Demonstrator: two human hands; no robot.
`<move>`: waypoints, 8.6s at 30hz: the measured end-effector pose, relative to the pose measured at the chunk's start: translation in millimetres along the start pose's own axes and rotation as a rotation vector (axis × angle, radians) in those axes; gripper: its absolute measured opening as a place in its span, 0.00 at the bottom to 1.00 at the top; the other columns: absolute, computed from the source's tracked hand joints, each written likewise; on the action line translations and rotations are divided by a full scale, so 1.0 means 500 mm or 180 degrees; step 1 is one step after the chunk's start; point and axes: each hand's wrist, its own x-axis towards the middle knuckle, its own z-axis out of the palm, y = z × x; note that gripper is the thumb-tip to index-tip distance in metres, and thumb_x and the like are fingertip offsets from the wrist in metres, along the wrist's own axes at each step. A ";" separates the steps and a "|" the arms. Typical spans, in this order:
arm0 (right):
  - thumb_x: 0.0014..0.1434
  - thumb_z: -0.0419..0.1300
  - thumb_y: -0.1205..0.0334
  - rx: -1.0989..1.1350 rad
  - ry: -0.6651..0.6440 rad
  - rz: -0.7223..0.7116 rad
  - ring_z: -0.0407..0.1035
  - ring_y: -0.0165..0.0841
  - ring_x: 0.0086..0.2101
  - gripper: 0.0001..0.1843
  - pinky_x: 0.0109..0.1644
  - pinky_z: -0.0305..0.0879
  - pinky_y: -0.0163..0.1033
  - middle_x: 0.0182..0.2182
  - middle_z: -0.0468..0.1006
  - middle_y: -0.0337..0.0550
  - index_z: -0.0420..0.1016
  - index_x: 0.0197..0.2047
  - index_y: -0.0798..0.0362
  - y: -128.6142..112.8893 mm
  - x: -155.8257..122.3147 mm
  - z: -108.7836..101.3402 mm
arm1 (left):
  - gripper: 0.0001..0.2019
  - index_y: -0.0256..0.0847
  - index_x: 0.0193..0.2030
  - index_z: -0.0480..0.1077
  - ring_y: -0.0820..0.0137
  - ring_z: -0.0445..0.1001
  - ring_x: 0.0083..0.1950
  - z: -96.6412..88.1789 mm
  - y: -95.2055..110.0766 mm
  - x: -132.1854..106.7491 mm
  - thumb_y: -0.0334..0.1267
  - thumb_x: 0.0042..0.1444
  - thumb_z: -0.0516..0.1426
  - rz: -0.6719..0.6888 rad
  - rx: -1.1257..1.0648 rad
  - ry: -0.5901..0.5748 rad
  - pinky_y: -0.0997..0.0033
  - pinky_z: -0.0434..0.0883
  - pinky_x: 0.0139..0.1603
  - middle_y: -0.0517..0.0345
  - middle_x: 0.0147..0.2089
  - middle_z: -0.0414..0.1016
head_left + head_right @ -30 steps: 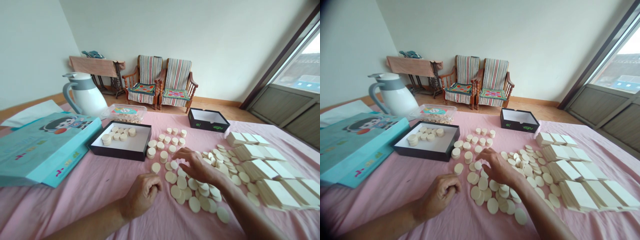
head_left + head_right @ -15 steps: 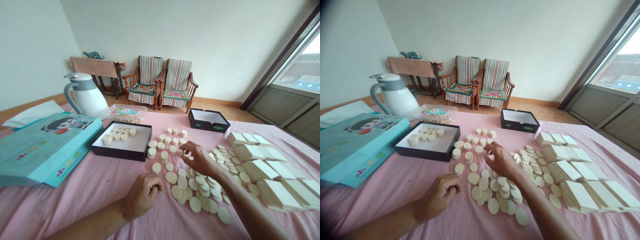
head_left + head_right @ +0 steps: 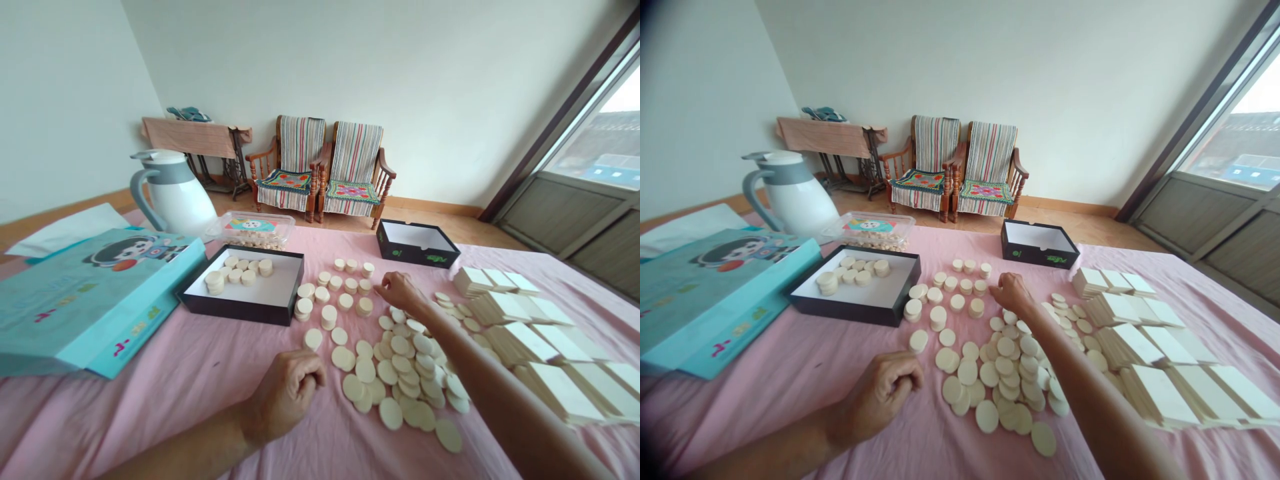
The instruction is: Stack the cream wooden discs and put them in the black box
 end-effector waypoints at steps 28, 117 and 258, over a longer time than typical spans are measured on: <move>0.56 0.56 0.69 0.0145 -0.0833 -0.1859 0.67 0.36 0.41 0.10 0.41 0.63 0.38 0.41 0.71 0.47 0.71 0.43 0.53 -0.152 -0.184 -0.030 | 0.14 0.37 0.24 0.67 0.75 0.68 0.26 -0.002 0.005 -0.001 0.18 0.41 0.45 -0.0032 0.0092 -0.0028 0.78 0.62 0.30 0.61 0.23 0.71; 0.51 0.56 0.65 -0.0297 -0.1031 -0.0850 0.68 0.35 0.35 0.13 0.38 0.58 0.37 0.36 0.73 0.45 0.74 0.41 0.50 0.032 -0.094 -0.064 | 0.14 0.36 0.24 0.66 0.76 0.68 0.26 -0.002 0.005 0.002 0.17 0.41 0.45 0.0017 0.0008 0.0032 0.79 0.61 0.29 0.61 0.23 0.70; 0.45 0.51 0.78 0.0525 -0.0198 -0.1147 0.66 0.37 0.42 0.23 0.46 0.62 0.41 0.41 0.70 0.47 0.68 0.45 0.53 -0.012 -0.143 -0.038 | 0.14 0.37 0.24 0.66 0.76 0.68 0.27 -0.001 -0.001 0.002 0.17 0.42 0.44 0.0042 0.0044 -0.0003 0.79 0.61 0.29 0.62 0.24 0.69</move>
